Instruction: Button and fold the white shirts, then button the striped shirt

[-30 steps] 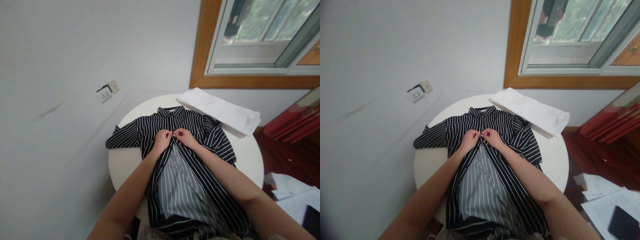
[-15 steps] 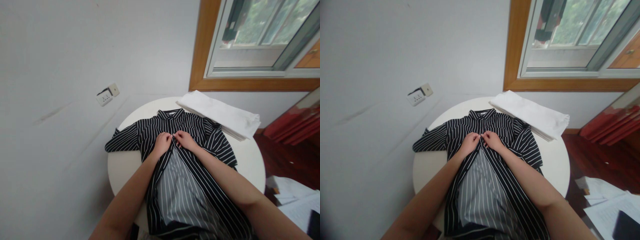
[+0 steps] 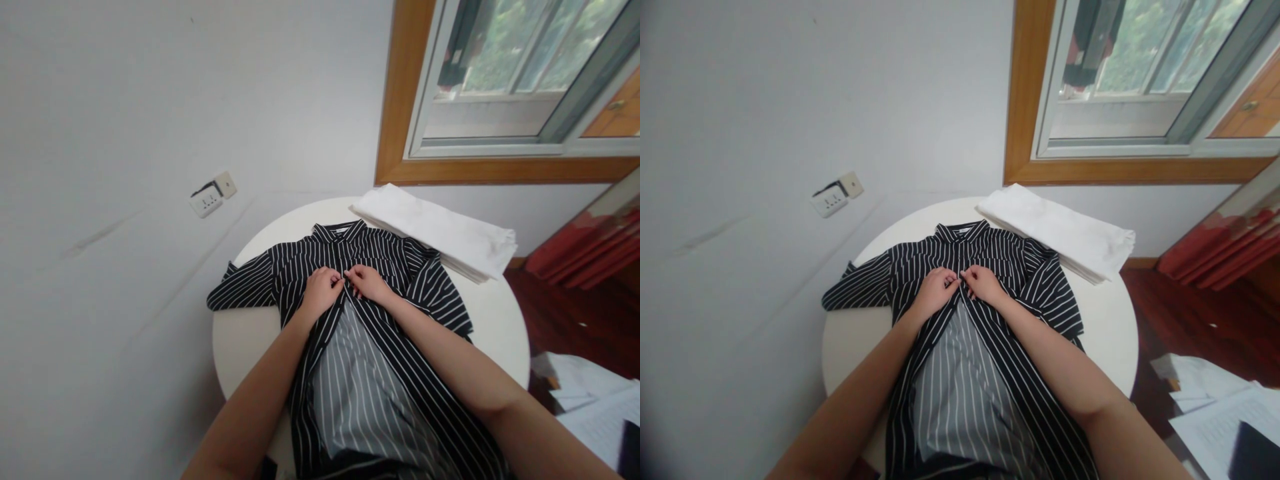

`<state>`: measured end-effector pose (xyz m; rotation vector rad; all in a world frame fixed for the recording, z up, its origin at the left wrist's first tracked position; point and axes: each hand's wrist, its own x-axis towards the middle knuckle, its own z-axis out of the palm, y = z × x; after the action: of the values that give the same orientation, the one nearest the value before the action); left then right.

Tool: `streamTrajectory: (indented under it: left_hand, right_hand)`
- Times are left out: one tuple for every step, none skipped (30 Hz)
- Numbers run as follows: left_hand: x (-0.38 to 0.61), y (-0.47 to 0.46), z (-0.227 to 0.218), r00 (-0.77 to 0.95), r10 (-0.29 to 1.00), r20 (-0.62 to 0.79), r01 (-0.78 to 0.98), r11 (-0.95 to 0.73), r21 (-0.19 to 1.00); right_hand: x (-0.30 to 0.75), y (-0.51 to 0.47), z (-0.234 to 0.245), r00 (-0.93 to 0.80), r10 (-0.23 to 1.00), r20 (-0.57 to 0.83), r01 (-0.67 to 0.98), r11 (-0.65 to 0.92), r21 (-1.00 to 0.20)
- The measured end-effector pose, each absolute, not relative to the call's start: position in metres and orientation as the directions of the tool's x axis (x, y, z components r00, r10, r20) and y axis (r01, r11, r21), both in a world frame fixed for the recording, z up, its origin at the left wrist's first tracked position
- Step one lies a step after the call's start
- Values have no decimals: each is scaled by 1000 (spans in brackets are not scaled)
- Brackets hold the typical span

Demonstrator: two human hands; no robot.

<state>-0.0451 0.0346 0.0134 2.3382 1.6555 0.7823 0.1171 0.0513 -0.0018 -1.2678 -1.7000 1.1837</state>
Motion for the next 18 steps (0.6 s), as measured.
streamTrajectory:
  left_hand:
    - [-47,35,15,231,915,330,834,-361,418]
    - [-49,36,16,212,913,350,844,-351,405]
    - [-52,38,19,185,908,375,858,-335,390]
    - [-56,40,21,154,902,403,872,-316,374]
    - [-61,42,23,123,893,433,885,-296,360]
    - [-66,44,25,99,883,458,895,-280,346]
    - [-71,46,25,84,877,473,904,-267,334]
    - [-77,48,25,75,878,472,911,-252,325]
    - [-82,50,24,70,889,453,919,-234,316]
    - [-87,51,22,64,906,418,929,-207,306]
    - [-90,52,19,57,926,373,940,-176,293]
    - [-93,53,15,49,944,325,950,-145,276]
    - [-94,54,11,40,959,282,959,-116,258]
    - [-94,55,8,35,969,246,966,-95,239]
    - [-94,56,5,32,976,217,972,-81,222]
    - [-94,58,3,29,981,194,975,-70,210]
    - [-93,59,2,25,985,173,978,-60,201]
    - [-92,60,2,21,988,155,980,-51,195]
  right_hand:
    - [117,51,-2,-275,961,6,306,93,-948]
    - [116,50,-2,-271,963,-2,290,79,-954]
    - [116,49,-2,-267,964,-10,276,66,-959]
    - [118,49,0,-263,965,-15,266,57,-962]
    - [120,50,2,-256,967,-13,263,57,-963]
    - [123,51,5,-240,971,5,272,72,-960]
    - [128,53,9,-213,976,43,298,107,-949]
    - [134,56,14,-175,979,104,347,160,-924]
    - [141,59,18,-140,974,181,423,224,-878]
    - [149,62,22,-118,958,260,521,283,-805]
    - [156,65,24,-118,939,323,626,323,-709]
    - [163,68,25,-130,926,356,725,333,-603]
    - [170,70,23,-141,925,352,805,314,-503]
    - [175,72,20,-144,938,316,865,274,-420]
    - [180,74,16,-139,955,261,906,229,-356]
    - [183,76,10,-128,970,205,932,188,-309]
    - [186,78,5,-123,980,155,948,163,-275]
    - [189,80,0,-126,985,116,956,151,-250]
